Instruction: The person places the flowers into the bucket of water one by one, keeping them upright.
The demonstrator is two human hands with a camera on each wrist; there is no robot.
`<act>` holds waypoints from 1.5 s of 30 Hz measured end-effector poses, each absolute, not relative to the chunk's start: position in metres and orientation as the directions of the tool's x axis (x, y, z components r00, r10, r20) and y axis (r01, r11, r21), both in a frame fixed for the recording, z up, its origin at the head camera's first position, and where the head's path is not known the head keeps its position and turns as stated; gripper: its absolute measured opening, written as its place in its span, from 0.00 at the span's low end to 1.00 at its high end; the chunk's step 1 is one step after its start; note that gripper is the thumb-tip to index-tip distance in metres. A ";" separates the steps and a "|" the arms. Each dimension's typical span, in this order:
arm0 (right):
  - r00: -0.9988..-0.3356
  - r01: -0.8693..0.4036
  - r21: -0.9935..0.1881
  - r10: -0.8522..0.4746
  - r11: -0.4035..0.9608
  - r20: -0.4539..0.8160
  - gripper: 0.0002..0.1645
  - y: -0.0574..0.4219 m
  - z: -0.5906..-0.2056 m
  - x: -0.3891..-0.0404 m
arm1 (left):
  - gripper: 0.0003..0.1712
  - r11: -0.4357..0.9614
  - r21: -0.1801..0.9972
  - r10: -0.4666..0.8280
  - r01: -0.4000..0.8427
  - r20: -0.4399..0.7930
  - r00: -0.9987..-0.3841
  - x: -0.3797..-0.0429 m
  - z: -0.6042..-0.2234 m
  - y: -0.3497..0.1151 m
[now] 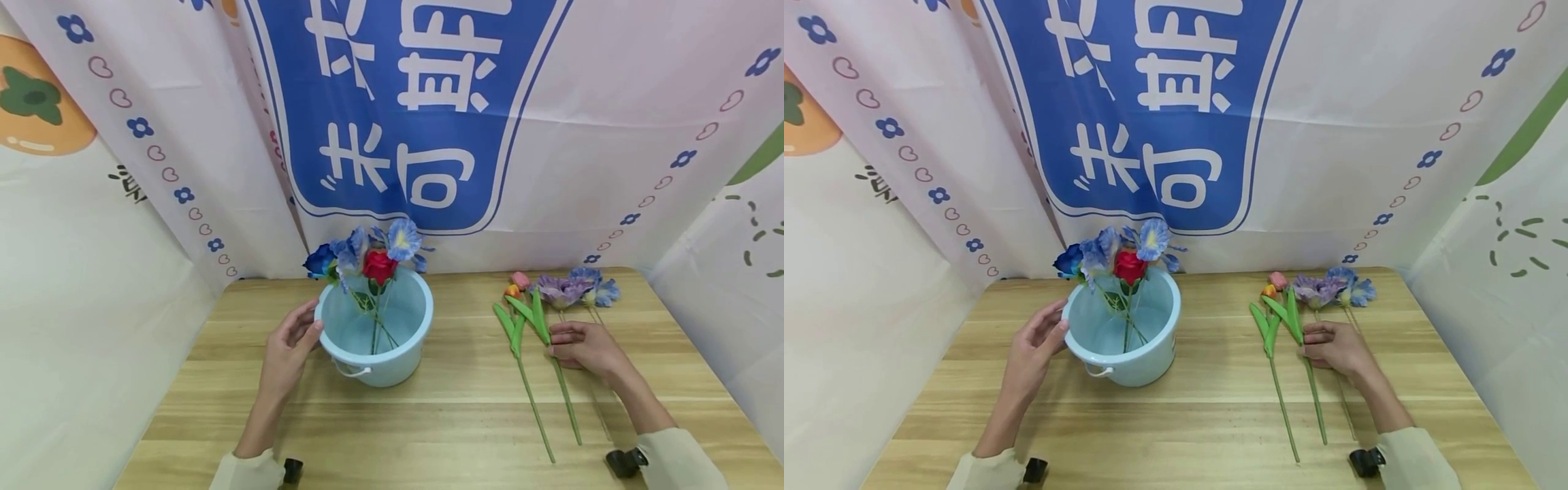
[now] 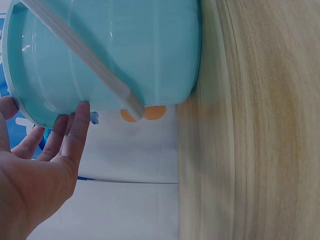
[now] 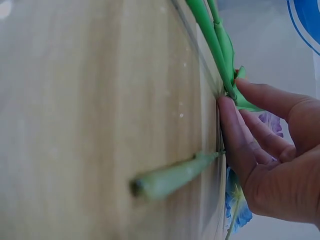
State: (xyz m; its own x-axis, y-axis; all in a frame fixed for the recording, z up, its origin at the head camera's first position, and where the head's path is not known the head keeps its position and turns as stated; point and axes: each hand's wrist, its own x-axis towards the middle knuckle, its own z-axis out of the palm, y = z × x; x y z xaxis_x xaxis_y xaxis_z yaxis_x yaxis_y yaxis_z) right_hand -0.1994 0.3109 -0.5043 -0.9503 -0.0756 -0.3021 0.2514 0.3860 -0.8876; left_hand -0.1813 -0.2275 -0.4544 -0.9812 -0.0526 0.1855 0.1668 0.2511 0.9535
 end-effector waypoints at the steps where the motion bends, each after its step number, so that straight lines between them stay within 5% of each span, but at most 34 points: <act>1: -0.950 0.251 -0.885 -0.076 0.391 -0.303 0.39 0.310 -0.504 -0.200 | 0.28 0.252 0.954 -0.053 0.165 0.184 -0.982 -0.181 -0.454 -0.228; 45: -0.987 0.104 -0.932 -0.082 0.347 -0.141 0.35 0.286 -0.460 -0.185 | 0.27 0.254 0.950 -0.050 0.180 0.199 -0.979 -0.181 -0.455 -0.229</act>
State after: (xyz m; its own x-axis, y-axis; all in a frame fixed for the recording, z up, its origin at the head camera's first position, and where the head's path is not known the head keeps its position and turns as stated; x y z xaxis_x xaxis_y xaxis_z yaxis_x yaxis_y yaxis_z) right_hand -0.1852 0.2865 -0.4604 -0.9866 -0.0825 -0.1409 0.1041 0.3475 -0.9319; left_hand -0.1811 -0.2286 -0.4548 -0.9788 -0.0498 0.1988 0.1801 0.2537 0.9504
